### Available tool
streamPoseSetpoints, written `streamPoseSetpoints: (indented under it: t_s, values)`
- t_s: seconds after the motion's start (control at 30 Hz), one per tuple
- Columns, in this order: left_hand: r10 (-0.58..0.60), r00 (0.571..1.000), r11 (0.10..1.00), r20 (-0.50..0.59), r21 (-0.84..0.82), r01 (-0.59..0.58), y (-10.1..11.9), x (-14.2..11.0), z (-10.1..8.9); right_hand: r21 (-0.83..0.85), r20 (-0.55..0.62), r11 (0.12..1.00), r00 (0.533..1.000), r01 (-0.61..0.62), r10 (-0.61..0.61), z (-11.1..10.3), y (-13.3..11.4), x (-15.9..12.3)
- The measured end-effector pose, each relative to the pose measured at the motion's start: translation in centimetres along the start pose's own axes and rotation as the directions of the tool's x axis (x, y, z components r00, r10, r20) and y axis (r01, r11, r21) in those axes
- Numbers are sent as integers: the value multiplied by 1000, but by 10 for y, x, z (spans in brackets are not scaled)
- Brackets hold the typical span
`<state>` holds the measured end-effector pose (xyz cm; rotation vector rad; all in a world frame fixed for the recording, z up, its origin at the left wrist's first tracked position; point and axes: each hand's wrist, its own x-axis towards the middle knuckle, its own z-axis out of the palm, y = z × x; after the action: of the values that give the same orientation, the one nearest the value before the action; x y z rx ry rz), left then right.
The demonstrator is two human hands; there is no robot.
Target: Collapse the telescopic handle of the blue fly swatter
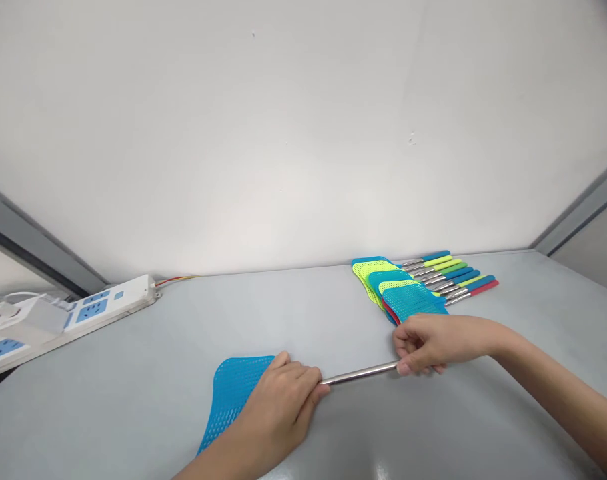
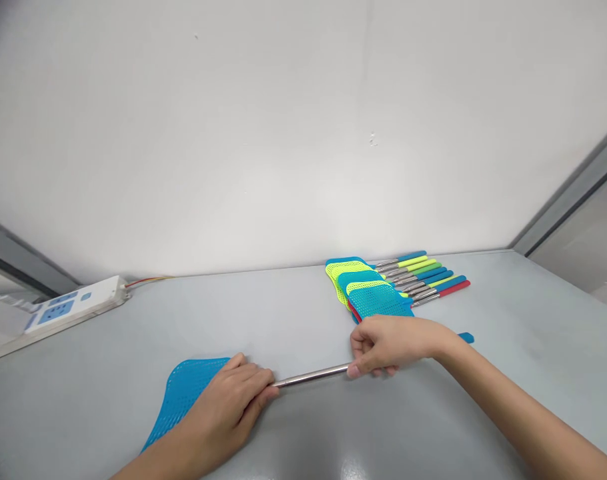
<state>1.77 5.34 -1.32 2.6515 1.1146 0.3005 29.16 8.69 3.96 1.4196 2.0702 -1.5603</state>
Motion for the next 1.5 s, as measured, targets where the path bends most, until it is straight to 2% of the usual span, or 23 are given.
streamPoseSetpoints:
  t_s: [0.1,0.3,0.47,0.63,0.83,0.93,1.0,1.07,1.23,1.4,1.5]
  values:
    - [9,1000,1000,-24,-8,-9,0,-1,1,-43,8,999,1000,-9,10,-2,-1,-4]
    - [-6,1000,1000,-13,8,6,-2,-2,3,-159,-86,987,995,38,-52,3,-5,-4]
    - [0,1000,1000,-14,14,0,-3,-2,3,-161,-93,984,992,70,-86,5,-4,-1]
    - [20,1000,999,-22,39,-19,-2,-3,3,-36,29,994,994,104,-103,6,-4,1]
    - [88,995,990,-56,115,-81,2,-5,3,128,192,992,981,-22,-3,12,-3,9]
    - [133,986,979,-100,170,-115,3,-5,3,218,259,975,966,-48,-10,19,-2,18]
    - [161,982,973,-101,180,-141,3,-5,4,321,348,944,937,-78,-41,24,-1,24]
    - [168,982,974,-92,167,-151,2,-5,4,376,381,923,922,-86,-69,28,-1,29]
    - [141,988,984,-59,118,-133,0,-6,3,305,308,951,950,-46,-53,30,-8,28]
    - [93,995,992,-32,88,-90,1,-6,3,128,158,990,984,66,-86,24,-15,15]
    - [61,998,996,-25,72,-59,2,-5,3,23,90,996,992,84,-85,17,-15,7]
